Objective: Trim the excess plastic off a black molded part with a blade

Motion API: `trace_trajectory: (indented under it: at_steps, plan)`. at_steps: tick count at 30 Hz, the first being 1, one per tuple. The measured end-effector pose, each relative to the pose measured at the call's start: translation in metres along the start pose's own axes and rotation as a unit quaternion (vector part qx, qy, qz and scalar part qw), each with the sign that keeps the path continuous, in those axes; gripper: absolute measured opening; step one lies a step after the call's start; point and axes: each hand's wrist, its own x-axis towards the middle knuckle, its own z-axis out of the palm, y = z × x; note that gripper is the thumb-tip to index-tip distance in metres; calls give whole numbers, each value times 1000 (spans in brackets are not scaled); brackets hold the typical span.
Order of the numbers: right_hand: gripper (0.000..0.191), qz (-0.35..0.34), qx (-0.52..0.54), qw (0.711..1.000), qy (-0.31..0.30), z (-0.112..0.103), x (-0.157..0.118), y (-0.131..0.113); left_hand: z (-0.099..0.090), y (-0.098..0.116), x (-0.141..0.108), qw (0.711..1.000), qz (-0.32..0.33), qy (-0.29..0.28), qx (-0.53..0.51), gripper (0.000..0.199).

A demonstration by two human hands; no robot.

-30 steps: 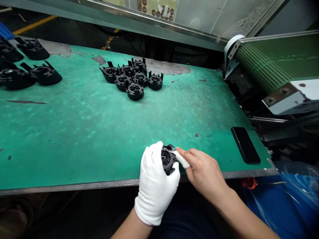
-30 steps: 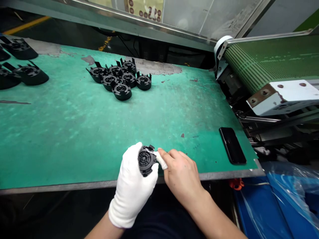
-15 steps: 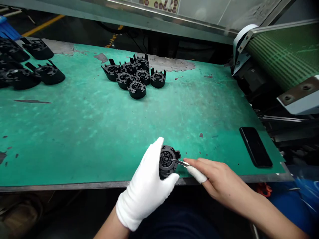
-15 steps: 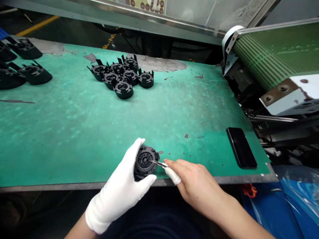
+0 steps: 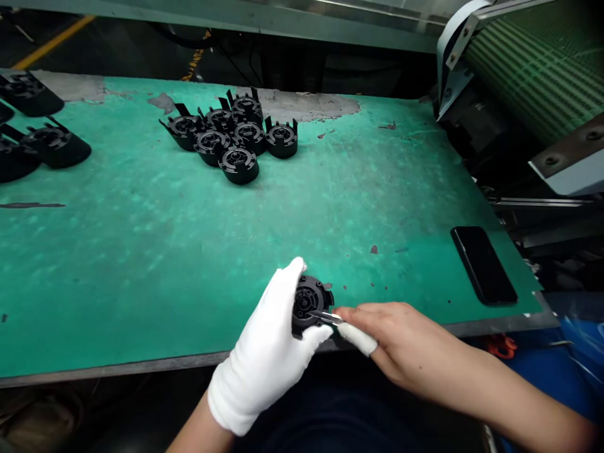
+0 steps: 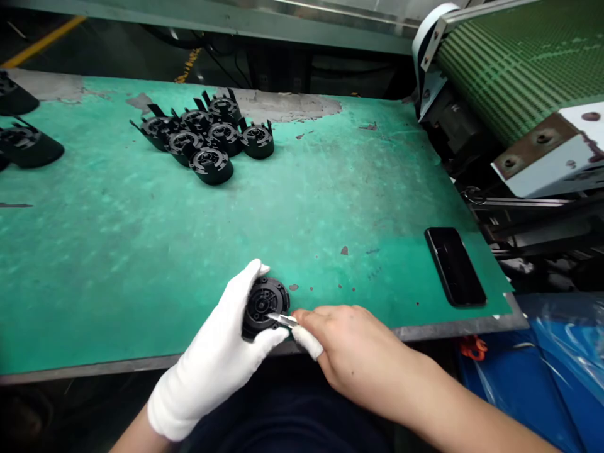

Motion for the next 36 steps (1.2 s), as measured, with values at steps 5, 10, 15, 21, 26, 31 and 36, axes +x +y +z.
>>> trace_trajectory:
  at_steps: [5,10,15,21,26,31,36]
  plan:
    - [52,-9,19,1000,0,-5,-2,7,-4,1,1,1000,1,-25,-1,91]
    - [63,-1,-29,1000,8,0,-7,13,-4,1,0,1000,5,-21,-6,90]
    - [64,6,-20,999,-25,3,-6,7,-6,1,1,1000,6,-31,-3,89]
    - [65,12,-29,999,-23,-3,-4,9,-9,3,4,999,11,-36,-6,89]
    - [59,-4,-26,999,-39,-7,0,9,-12,3,7,999,17,-49,-6,86]
    - [62,-16,-35,999,0,-4,2,13,-14,3,8,998,22,-56,-14,86]
    - [59,-23,-36,999,1,-1,2,15,-15,4,8,998,24,-56,-15,86]
